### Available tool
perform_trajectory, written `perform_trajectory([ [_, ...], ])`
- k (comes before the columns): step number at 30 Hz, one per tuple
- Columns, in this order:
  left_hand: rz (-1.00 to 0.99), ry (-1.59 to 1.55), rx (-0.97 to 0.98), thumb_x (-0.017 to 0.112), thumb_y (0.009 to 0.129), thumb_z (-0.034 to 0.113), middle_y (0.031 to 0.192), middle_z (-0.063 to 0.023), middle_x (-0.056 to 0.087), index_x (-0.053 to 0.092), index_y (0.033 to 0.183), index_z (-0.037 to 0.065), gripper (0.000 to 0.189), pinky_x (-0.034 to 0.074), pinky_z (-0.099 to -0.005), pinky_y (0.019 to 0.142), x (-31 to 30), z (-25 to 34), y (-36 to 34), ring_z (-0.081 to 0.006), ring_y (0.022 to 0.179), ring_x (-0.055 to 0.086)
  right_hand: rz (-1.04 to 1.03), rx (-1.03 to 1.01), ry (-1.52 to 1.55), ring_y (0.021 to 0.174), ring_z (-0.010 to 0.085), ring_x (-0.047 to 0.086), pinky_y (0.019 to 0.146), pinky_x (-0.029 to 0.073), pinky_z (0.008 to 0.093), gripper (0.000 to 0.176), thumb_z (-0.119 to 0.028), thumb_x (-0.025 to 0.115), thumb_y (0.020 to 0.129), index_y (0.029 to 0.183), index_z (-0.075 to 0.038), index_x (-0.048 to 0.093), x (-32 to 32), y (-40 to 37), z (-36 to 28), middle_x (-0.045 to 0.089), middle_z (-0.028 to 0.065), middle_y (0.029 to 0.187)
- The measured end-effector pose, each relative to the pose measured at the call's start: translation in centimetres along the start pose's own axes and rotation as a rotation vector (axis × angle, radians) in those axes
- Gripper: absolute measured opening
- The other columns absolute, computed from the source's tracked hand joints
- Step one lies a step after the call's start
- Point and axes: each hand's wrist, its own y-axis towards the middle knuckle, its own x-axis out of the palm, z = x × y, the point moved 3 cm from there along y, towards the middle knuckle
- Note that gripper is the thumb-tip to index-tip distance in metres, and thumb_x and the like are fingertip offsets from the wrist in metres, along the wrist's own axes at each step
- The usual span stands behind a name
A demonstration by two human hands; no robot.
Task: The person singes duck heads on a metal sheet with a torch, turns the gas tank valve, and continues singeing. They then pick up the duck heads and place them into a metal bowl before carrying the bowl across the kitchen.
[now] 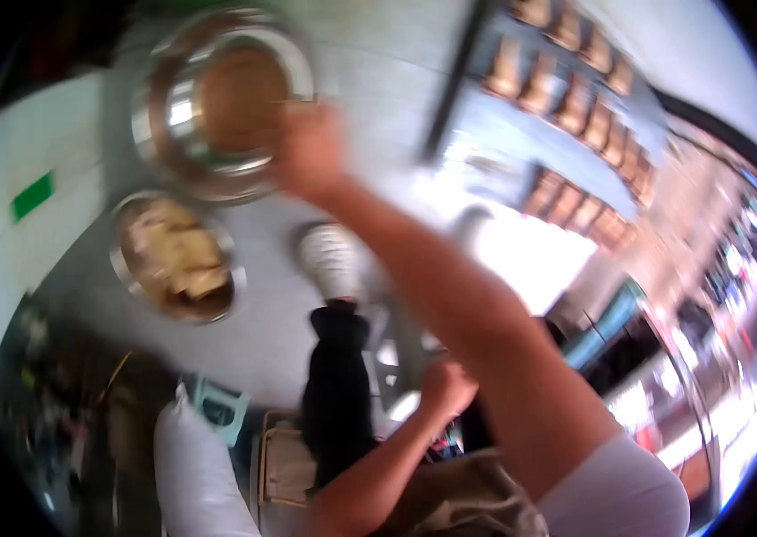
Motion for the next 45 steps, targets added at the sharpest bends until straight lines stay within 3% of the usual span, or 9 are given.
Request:
perform_trajectory([
  [6, 0.068, -0.080, -0.094, 0.063, 0.089, 0.019, 0.079, -0.0143, 0.067, 0.066, 0.092, 0.002, 0.018, 0.052, -0.0366, 0.066, 0.9, -0.8, 0.3, -0.0292, 0.071, 0.065, -0.082, 0.483, 0.128, 0.109, 0.0390, 0.052, 0.086, 0.049, 0.0445, 0.047, -0.012, 0.070, 0.072, 0.116, -0.005, 0.054, -1.4, 2.2, -0.6, 0.051, 0.0240, 0.117],
  [12, 0.126, -0.179, -0.027, 0.062, 0.091, 0.019, 0.080, -0.0140, 0.068, 0.066, 0.095, 0.001, 0.019, 0.052, -0.0327, 0.068, 2.4, -0.3, 1.0, -0.0241, 0.073, 0.067, 0.589, 0.348, -0.046, 0.106, 0.0385, 0.053, 0.088, 0.044, 0.0462, 0.057, -0.016, 0.079, 0.065, 0.115, -0.004, 0.053, -15.4, -11.1, 15.7, 0.055, 0.0196, 0.111],
  [18, 0.095, -0.107, -0.057, 0.063, 0.088, 0.018, 0.079, -0.0133, 0.069, 0.069, 0.093, 0.004, 0.015, 0.053, -0.0328, 0.067, 4.7, -0.1, 1.4, -0.0245, 0.073, 0.069, -0.040, 1.268, -0.300, 0.141, 0.0518, 0.009, 0.109, 0.022, 0.0632, 0.110, -0.053, 0.084, 0.056, 0.147, -0.027, 0.028, -24.7, -21.5, 28.8, -0.004, 0.0286, 0.155],
  [27, 0.006, -0.015, -0.059, 0.063, 0.092, 0.016, 0.080, -0.0084, 0.068, 0.068, 0.097, 0.004, 0.015, 0.050, -0.0260, 0.067, 5.5, -0.2, 2.3, -0.0122, 0.073, 0.064, 0.432, 0.700, -0.133, 0.099, 0.0422, 0.051, 0.091, 0.043, 0.0475, 0.041, -0.024, 0.075, 0.071, 0.104, -0.004, 0.061, -21.8, -18.2, 25.6, 0.051, 0.0223, 0.112],
  [29, 0.004, -0.061, -0.082, 0.062, 0.088, 0.018, 0.082, -0.0146, 0.068, 0.067, 0.093, 0.005, 0.015, 0.053, -0.0368, 0.069, 5.6, 0.0, 2.3, -0.0322, 0.078, 0.067, 0.287, 0.471, -0.077, 0.100, 0.0373, 0.049, 0.084, 0.045, 0.0458, 0.041, -0.014, 0.078, 0.063, 0.097, -0.002, 0.061, -17.8, -13.4, 20.4, 0.058, 0.0168, 0.091],
  [36, -0.046, -0.103, -0.137, 0.062, 0.090, 0.020, 0.088, -0.0123, 0.066, 0.063, 0.100, 0.003, 0.020, 0.052, -0.0376, 0.074, 6.7, -1.8, 2.2, -0.0272, 0.079, 0.064, 0.216, 0.534, 0.513, 0.109, 0.0437, 0.048, 0.095, 0.044, 0.0472, 0.052, -0.024, 0.073, 0.076, 0.118, -0.002, 0.053, -2.1, 3.8, -0.1, 0.044, 0.0279, 0.126],
  [40, -0.044, -0.184, -0.186, 0.061, 0.091, 0.021, 0.092, -0.0110, 0.065, 0.060, 0.106, 0.002, 0.025, 0.051, -0.0371, 0.076, 6.2, -2.1, 2.9, -0.0232, 0.080, 0.063, 0.361, 0.446, 0.959, 0.114, 0.0420, 0.049, 0.093, 0.044, 0.0479, 0.046, -0.014, 0.069, 0.077, 0.118, -0.002, 0.052, -6.6, 3.0, 2.2, 0.043, 0.0293, 0.127],
  [42, 0.004, -0.274, -0.203, 0.061, 0.092, 0.022, 0.095, -0.0103, 0.064, 0.059, 0.109, 0.001, 0.027, 0.051, -0.0368, 0.078, 5.0, -2.2, 3.6, -0.0212, 0.081, 0.062, 0.568, 0.230, 0.532, 0.110, 0.0411, 0.052, 0.086, 0.048, 0.0467, 0.048, -0.011, 0.069, 0.074, 0.118, -0.002, 0.051, -11.5, -2.8, 9.2, 0.047, 0.0274, 0.124],
  [45, 0.268, -0.265, -0.273, 0.065, 0.083, 0.012, 0.102, -0.0084, 0.060, 0.055, 0.111, -0.002, 0.033, 0.047, -0.0326, 0.087, -1.8, -1.7, 6.1, -0.0172, 0.094, 0.057, 0.629, 0.637, 0.156, 0.103, 0.0301, 0.055, 0.088, 0.046, 0.0392, 0.061, -0.018, 0.079, 0.070, 0.122, -0.002, 0.050, -21.0, -15.1, 23.6, 0.055, 0.0163, 0.110],
])
